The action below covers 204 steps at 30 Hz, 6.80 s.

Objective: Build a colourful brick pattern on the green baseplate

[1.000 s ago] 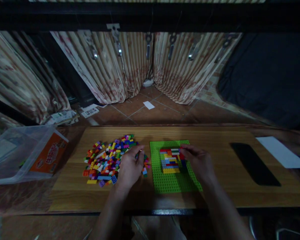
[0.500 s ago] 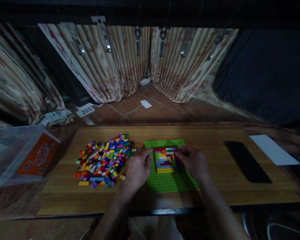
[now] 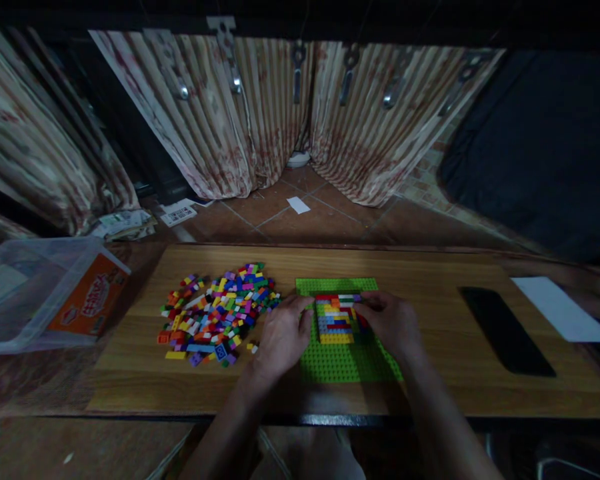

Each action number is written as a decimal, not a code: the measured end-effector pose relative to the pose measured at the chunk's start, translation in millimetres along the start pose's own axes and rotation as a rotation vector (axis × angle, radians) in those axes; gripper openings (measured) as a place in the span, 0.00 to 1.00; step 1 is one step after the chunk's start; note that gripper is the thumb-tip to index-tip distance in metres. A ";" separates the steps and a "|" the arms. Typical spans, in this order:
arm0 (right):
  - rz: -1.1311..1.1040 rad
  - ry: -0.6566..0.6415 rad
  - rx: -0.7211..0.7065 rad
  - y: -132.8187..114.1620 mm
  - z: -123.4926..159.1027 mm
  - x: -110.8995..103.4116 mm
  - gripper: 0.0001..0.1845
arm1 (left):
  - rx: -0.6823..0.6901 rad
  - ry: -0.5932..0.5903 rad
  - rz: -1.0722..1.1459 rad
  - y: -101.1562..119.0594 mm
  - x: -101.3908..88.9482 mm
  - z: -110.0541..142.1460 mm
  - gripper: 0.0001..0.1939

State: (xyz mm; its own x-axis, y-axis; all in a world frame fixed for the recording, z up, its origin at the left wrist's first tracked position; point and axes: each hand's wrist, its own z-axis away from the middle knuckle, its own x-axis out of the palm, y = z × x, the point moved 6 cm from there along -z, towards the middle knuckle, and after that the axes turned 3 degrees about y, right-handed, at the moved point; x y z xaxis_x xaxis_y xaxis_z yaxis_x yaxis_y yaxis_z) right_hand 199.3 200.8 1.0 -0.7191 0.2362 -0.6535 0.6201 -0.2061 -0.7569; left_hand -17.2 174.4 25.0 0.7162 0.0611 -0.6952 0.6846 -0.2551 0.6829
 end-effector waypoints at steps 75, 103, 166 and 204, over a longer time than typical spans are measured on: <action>-0.130 -0.281 -0.632 -101.7 80.6 95.5 0.11 | -0.459 0.919 0.362 -121.5 -176.6 49.6 0.12; 0.490 -0.401 -0.826 -191.4 169.4 179.2 0.10 | -0.501 1.224 1.369 -160.2 -217.6 94.6 0.08; 0.223 -0.048 -0.074 -1.4 16.8 -4.5 0.14 | -0.187 0.010 0.252 5.1 21.0 12.4 0.14; -0.167 0.371 -0.005 9.9 4.6 -45.0 0.25 | -0.104 -0.002 0.318 21.6 23.6 21.0 0.14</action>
State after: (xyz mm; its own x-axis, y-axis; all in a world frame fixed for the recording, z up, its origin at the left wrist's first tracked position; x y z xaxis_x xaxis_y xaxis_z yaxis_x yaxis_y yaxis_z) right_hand 236.3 183.7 22.9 -0.6486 0.5927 -0.4775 0.5066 -0.1320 -0.8520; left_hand 11.6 150.0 18.7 0.8962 -0.0081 -0.4436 0.4367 -0.1610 0.8851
